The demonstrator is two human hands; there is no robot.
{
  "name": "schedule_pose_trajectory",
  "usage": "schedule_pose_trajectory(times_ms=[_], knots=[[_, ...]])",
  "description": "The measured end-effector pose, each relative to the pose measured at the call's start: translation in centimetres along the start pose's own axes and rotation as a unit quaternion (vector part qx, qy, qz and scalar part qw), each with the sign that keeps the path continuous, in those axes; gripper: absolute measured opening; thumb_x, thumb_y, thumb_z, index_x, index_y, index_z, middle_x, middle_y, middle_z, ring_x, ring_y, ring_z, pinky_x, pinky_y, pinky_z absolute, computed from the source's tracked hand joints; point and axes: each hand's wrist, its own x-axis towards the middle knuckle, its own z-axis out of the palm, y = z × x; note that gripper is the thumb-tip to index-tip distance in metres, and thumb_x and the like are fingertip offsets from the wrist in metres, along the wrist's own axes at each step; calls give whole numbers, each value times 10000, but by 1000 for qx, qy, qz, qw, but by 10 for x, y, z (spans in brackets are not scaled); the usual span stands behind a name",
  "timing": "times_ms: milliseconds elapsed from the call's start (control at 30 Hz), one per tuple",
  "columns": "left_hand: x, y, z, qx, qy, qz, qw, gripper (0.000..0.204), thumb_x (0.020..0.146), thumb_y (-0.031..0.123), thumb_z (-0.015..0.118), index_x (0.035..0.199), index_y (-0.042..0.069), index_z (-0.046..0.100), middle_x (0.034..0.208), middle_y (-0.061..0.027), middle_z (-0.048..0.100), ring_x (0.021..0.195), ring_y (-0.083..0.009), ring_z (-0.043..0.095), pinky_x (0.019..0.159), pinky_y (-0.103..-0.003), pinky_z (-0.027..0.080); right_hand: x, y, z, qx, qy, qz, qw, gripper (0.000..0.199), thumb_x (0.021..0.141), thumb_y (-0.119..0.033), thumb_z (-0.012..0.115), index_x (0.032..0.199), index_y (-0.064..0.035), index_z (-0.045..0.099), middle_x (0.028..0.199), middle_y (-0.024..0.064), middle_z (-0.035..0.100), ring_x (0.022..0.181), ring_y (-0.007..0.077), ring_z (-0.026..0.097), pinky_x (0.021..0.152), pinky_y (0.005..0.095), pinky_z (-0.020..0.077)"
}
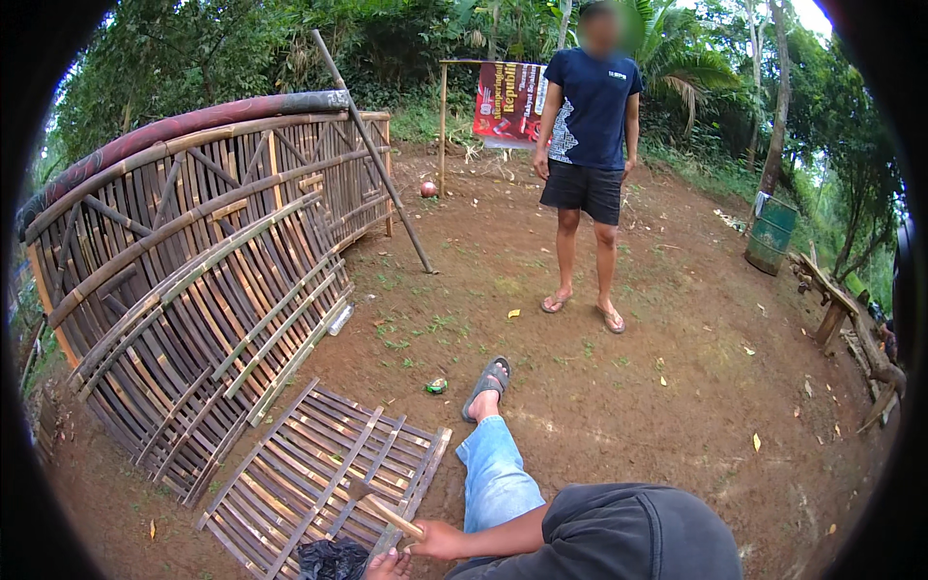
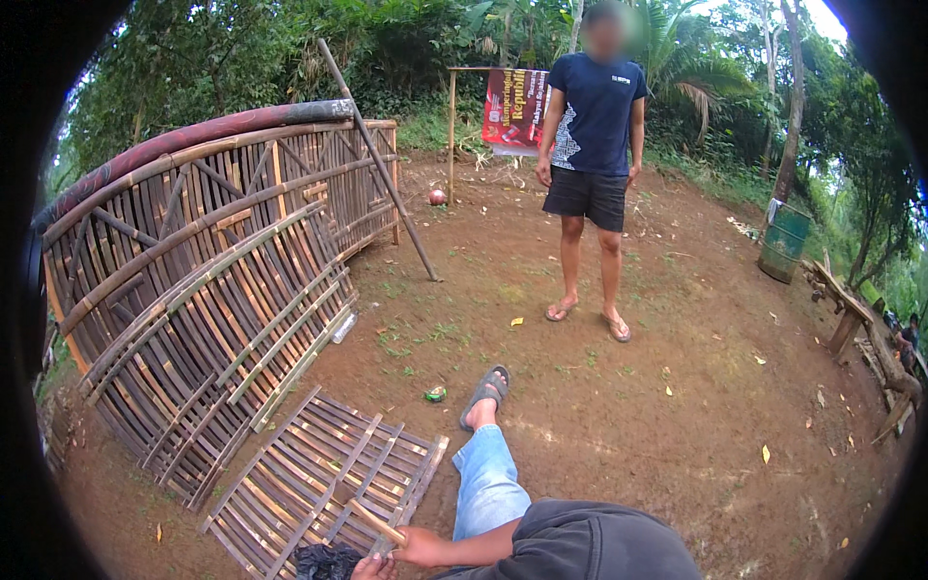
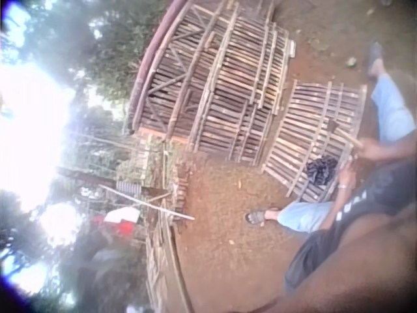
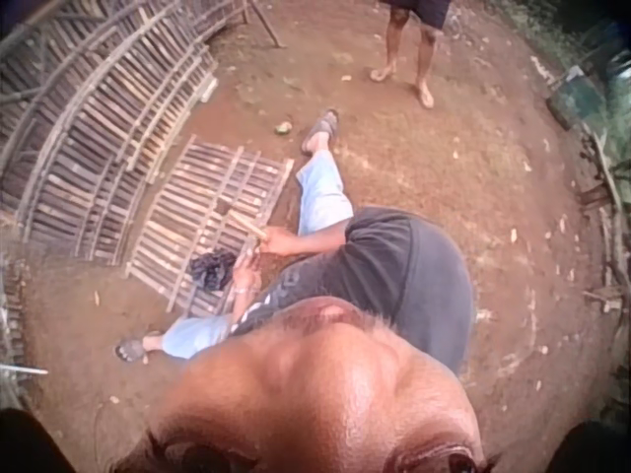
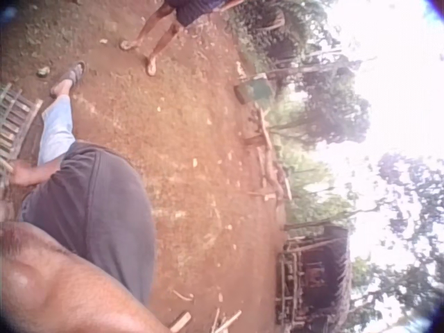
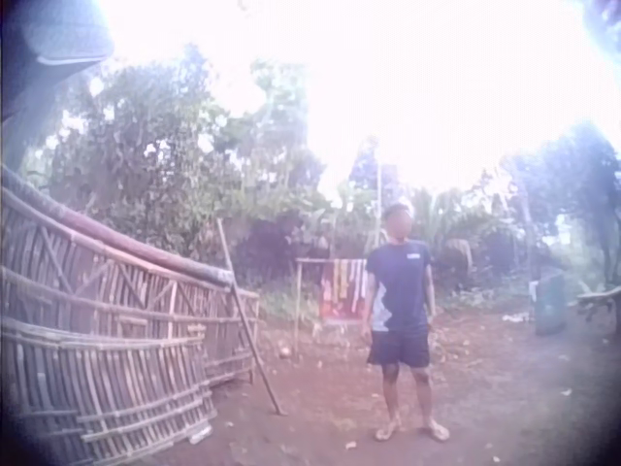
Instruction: The person sits on the ground and uses a hammer to drive nails into a wooden lattice structure. They repeatedly pick up nails and hammer them into the slats. Later, they stand up, pick up a wooden plank, and place it on the structure.
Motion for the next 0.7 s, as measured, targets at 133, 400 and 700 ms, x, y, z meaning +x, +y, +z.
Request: schedule_pose_trajectory(times_ms=[133, 400, 700], knots=[[11, -15, -26, 162, -41, 20, 986, 431, 1039, 126, 310, 1432, -14, 416, 1372, -166, 537, 1209, -296, 534, 1046, -400, 447, 8, 0, 15, 5, 0, -16, 1000, 522, 782, -314, 734, 1214, -48, 610, 981, 237, 695, 918, 390, 683, 817, 445, 531], [17, -22, -22, 467, -88, 145, 868, 349, 1021, 140, 429, 1333, -1, 496, 1314, -125, 571, 1152, -226, 562, 988, -343, 459, -12, -20, 1, 16, -6, -32, 999, 407, 831, -236, 675, 1204, -99, 591, 958, 189, 690, 904, 359, 681, 814, 426, 526], [-20, 7, 25, 468, -57, 169, 866, 239, 954, 186, 656, 1133, 29, 680, 1087, -133, 707, 1020, -205, 659, 866, -339, 525, -23, -23, -11, 58, -79, -34, 995, 393, 813, -234, 711, 1164, -95, 601, 914, 143, 687, 846, 261, 666, 779, 395, 521]])
